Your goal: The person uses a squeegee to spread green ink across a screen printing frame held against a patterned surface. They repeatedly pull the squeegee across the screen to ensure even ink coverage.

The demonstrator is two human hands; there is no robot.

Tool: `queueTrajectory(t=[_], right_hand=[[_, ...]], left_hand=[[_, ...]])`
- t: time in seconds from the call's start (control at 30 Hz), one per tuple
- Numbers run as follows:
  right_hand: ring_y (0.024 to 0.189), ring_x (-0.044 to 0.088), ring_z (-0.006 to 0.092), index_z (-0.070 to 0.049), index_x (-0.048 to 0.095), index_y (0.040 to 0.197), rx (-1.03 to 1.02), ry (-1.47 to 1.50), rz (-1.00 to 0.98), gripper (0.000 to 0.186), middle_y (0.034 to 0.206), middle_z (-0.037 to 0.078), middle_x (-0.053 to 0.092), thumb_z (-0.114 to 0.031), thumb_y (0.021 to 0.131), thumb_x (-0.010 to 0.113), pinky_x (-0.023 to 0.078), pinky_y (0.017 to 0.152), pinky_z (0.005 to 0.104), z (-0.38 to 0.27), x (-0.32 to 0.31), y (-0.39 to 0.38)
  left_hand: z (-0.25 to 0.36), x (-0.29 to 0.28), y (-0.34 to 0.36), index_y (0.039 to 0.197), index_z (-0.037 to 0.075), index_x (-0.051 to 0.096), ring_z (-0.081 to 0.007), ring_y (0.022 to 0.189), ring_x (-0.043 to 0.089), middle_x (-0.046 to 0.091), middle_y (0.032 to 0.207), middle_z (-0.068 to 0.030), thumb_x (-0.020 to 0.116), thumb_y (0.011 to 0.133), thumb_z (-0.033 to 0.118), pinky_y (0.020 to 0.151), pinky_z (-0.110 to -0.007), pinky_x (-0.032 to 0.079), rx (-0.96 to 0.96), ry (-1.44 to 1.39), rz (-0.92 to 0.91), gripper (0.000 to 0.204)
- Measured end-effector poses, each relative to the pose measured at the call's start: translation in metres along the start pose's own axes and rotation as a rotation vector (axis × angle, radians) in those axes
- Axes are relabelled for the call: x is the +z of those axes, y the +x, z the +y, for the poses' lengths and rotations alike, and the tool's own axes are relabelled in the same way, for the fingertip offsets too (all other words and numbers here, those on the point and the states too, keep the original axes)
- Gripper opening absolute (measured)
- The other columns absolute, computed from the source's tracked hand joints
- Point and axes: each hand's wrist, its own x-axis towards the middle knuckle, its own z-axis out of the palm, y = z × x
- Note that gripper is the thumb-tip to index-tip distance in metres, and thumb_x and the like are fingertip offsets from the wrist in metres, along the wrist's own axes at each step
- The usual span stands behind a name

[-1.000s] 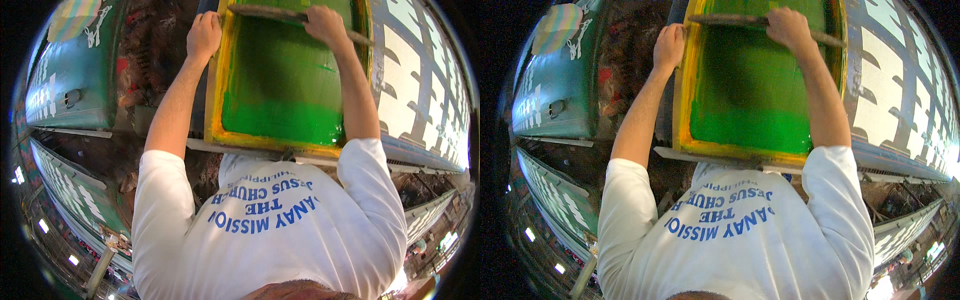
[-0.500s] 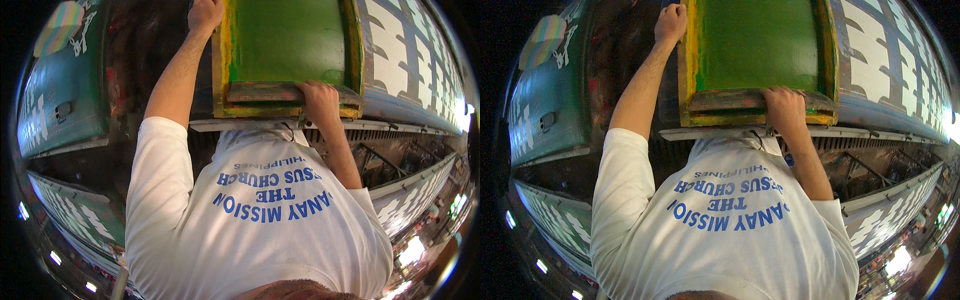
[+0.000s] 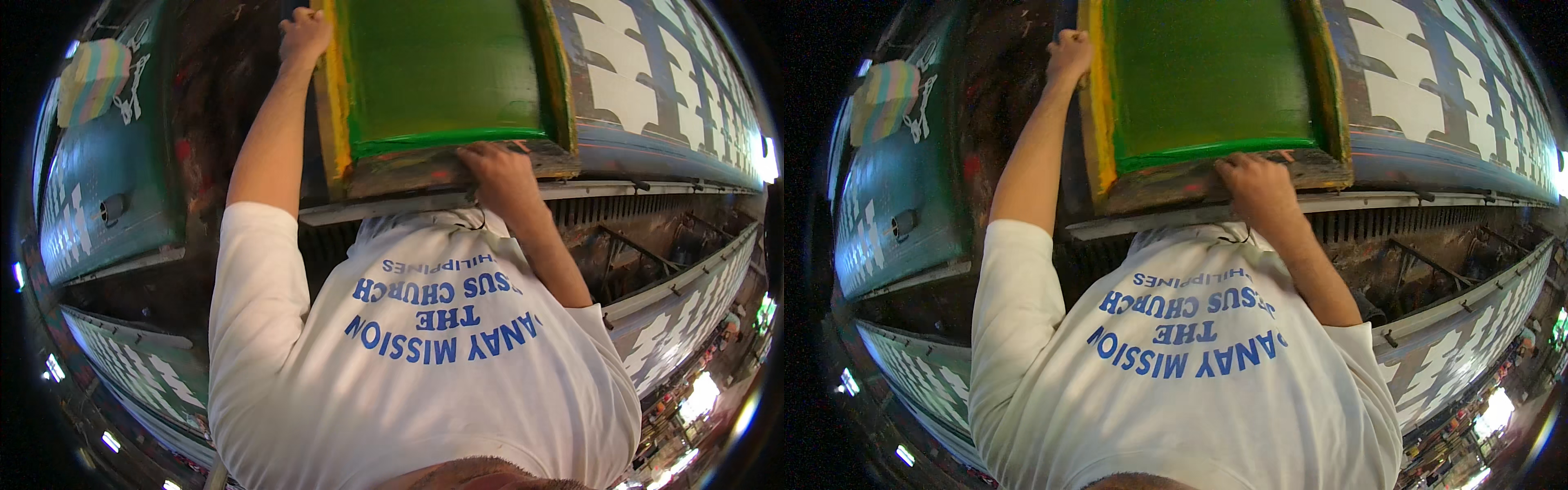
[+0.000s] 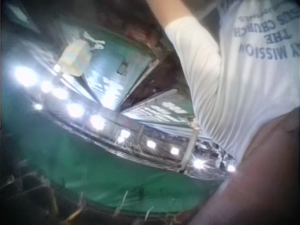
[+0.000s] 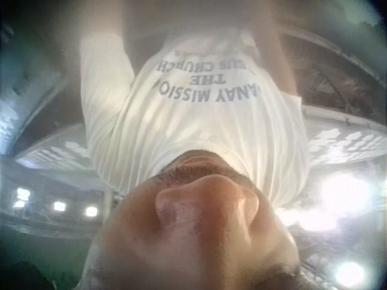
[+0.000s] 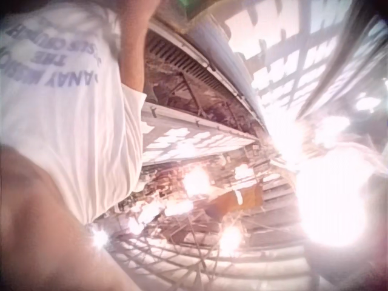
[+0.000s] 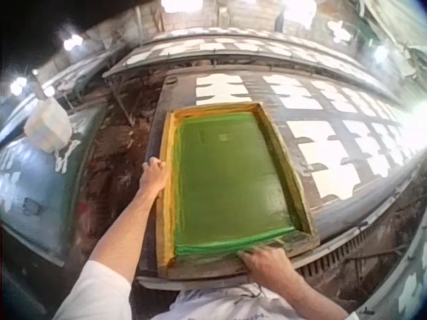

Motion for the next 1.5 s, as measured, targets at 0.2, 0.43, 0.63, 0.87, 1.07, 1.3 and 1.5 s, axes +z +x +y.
queueTrajectory(t=[0.2, 0.43, 0.63, 0.87, 1.07, 1.3, 1.5], right_hand=[[0.123, 0.070, 0.0329, -0.005, 0.071, 0.133, -0.207, 0.224, 0.029, 0.049, 0.136, 0.018, 0.069, -0.007, 0.084, 0.075, 0.058, 0.101, 0.0438, 0.026, -0.002, -0.024], [0.094, 0.076, 0.0338, -0.003, 0.078, 0.111, 0.090, 0.672, 0.224, 0.024, 0.106, 0.017, 0.077, -0.015, 0.090, 0.081, 0.060, 0.082, 0.0392, 0.142, -0.040, -0.041], [0.082, 0.074, 0.0363, -0.006, 0.077, 0.100, 0.641, 0.405, 0.237, 0.014, 0.087, 0.013, 0.076, -0.019, 0.096, 0.078, 0.057, 0.071, 0.0430, 0.240, -0.052, -0.062], [0.096, 0.072, 0.0352, -0.005, 0.069, 0.127, 0.298, 0.515, 0.509, 0.029, 0.122, 0.018, 0.072, -0.011, 0.099, 0.070, 0.058, 0.085, 0.0439, 0.246, -0.004, -0.044], [0.107, 0.071, 0.0374, 0.006, 0.063, 0.139, 0.380, 0.489, 0.436, 0.060, 0.123, 0.022, 0.069, -0.022, 0.089, 0.083, 0.059, 0.091, 0.0435, 0.215, -0.002, -0.012], [0.095, 0.071, 0.0393, 0.003, 0.070, 0.126, 0.373, 0.486, 0.465, 0.055, 0.104, 0.018, 0.071, -0.017, 0.076, 0.080, 0.059, 0.083, 0.0470, 0.208, -0.027, -0.007], [0.089, 0.074, 0.0333, 0.006, 0.071, 0.127, 0.249, 0.412, 0.564, 0.056, 0.109, 0.020, 0.073, -0.017, 0.077, 0.081, 0.061, 0.080, 0.0411, 0.213, -0.055, -0.016]], left_hand=[[0.015, -0.020, -0.013, 0.144, 0.017, 0.059, -0.0454, 0.128, 0.064, 0.062, 0.142, -0.0228, 0.045, 0.109, 0.050, 0.106, -0.056, 0.052, -0.080, 0.028, -0.048, 0.050], [0.016, -0.020, -0.013, 0.132, 0.018, 0.069, -0.0369, 0.122, 0.070, 0.074, 0.130, -0.0143, 0.055, 0.107, 0.046, 0.101, -0.049, 0.055, -0.111, 0.076, 0.069, 0.041], [0.021, -0.022, -0.018, 0.130, 0.016, 0.070, -0.0367, 0.118, 0.072, 0.076, 0.125, -0.0137, 0.057, 0.108, 0.043, 0.098, -0.048, 0.056, -0.132, 0.093, 0.094, 0.037], [0.017, -0.022, -0.017, 0.127, 0.013, 0.070, -0.0370, 0.115, 0.072, 0.076, 0.123, -0.0145, 0.057, 0.108, 0.042, 0.096, -0.047, 0.056, -0.050, 0.094, 0.100, 0.036], [0.012, -0.021, -0.016, 0.128, 0.012, 0.068, -0.0382, 0.117, 0.071, 0.075, 0.124, -0.0165, 0.056, 0.109, 0.039, 0.096, -0.048, 0.054, -0.088, 0.009, 0.071, 0.035], [-0.014, -0.010, -0.002, 0.132, 0.011, 0.067, -0.0395, 0.122, 0.069, 0.074, 0.130, -0.0175, 0.055, 0.110, 0.041, 0.100, -0.048, 0.054, -0.016, 0.020, 0.076, 0.039], [-0.011, -0.022, 0.010, 0.137, 0.012, 0.068, -0.0326, 0.128, 0.067, 0.073, 0.134, -0.0142, 0.059, 0.109, 0.044, 0.107, -0.043, 0.050, -0.088, -0.032, 0.034, 0.044]])
